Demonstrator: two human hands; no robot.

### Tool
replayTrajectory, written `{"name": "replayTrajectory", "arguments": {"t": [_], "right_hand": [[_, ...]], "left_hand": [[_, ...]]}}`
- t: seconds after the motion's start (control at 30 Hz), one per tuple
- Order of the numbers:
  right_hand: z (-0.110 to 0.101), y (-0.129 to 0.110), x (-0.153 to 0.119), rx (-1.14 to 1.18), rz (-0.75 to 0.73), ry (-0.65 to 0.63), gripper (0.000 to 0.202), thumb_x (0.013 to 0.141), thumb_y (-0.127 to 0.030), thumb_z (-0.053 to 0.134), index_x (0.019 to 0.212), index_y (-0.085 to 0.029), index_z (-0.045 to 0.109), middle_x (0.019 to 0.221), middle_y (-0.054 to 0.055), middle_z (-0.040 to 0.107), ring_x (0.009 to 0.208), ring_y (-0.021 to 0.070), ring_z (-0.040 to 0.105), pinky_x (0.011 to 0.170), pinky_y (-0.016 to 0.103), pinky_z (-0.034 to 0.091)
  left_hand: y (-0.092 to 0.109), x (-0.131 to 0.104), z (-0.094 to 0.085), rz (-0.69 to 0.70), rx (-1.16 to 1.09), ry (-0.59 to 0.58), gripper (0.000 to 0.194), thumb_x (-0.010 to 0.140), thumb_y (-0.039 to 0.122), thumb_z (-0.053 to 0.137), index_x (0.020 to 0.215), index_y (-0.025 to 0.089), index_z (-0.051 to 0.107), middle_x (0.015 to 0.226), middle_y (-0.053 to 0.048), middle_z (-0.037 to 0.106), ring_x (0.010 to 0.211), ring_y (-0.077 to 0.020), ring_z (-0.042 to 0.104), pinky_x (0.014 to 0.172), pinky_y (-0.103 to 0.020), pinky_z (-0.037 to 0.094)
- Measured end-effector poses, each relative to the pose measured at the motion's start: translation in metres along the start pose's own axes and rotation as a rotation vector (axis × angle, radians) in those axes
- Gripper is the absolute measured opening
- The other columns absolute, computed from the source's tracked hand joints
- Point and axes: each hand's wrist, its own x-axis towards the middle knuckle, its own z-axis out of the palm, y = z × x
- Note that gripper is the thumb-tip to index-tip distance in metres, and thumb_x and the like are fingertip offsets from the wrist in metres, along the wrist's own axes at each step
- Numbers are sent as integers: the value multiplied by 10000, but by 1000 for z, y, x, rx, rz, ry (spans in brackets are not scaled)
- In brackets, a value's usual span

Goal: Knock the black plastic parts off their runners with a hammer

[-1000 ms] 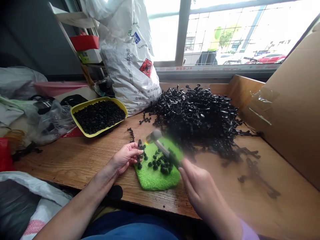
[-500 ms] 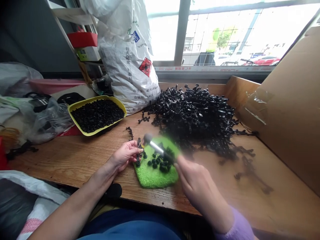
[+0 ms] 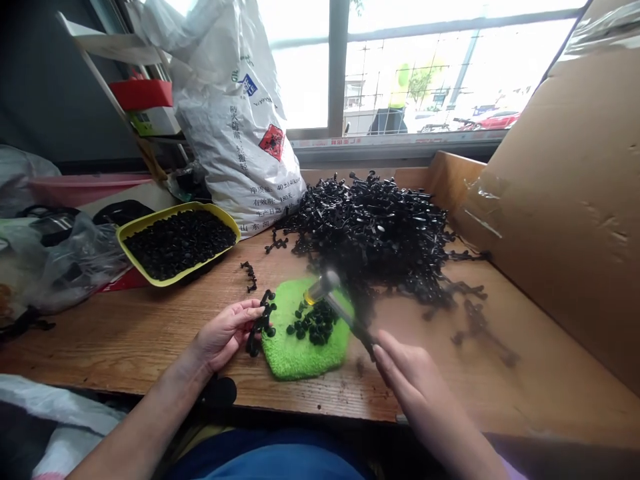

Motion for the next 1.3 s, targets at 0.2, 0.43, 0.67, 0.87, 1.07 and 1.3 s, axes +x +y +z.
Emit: {"name": "replayTrajectory", "arguments": {"t": [0.2, 0.43, 0.67, 0.87, 1.07, 1.3], "right_hand": [[5, 24, -13, -27, 65, -53, 300, 938, -403, 310, 732, -223, 434, 609, -31, 411, 563, 150, 418, 535, 275, 297], [9, 32, -13, -53, 60, -102, 320, 943, -421, 280, 756, -218, 443, 617, -31, 439, 569, 150, 448, 544, 274, 309], [8, 23, -8, -128, 27, -101, 314, 950, -410, 271, 748, -218, 417, 615, -25, 454, 573, 155, 463, 554, 284, 306], [12, 10, 1, -169, -99, -28, 281, 957, -370, 266, 742, -229, 380, 625, -20, 458, 548, 156, 452, 539, 284, 303], [10, 2, 10, -438, -147, -90, 226, 951, -343, 283, 821, -229, 429, 630, -4, 500, 552, 181, 494, 523, 294, 295], [7, -3, 14, -519, -119, -92, 248, 944, -336, 291, 748, -234, 403, 579, -8, 495, 497, 175, 490, 474, 280, 283]], "left_hand": [[-5, -3, 18, -55, 99, 10, 211, 679, 241, 702, 708, 116, 534, 593, -32, 617, 476, -72, 557, 351, -105, 276], [-8, 3, 23, -87, 191, 28, 239, 660, 276, 709, 707, 111, 541, 611, -44, 634, 434, -47, 519, 340, -105, 218], [-6, 3, 21, -103, 258, -7, 247, 675, 298, 697, 712, 111, 540, 596, -41, 631, 401, -48, 519, 322, -107, 196], [-8, 4, 21, -111, 242, 4, 268, 652, 308, 715, 707, 116, 536, 560, -18, 605, 389, -57, 517, 327, -112, 233], [-8, 7, 21, -108, 237, -2, 269, 644, 322, 719, 703, 119, 553, 537, 10, 568, 382, -49, 489, 344, -124, 301], [-2, 6, 25, -106, 252, 7, 294, 628, 331, 725, 620, 129, 511, 465, 44, 496, 344, -40, 441, 336, -131, 337]]}}
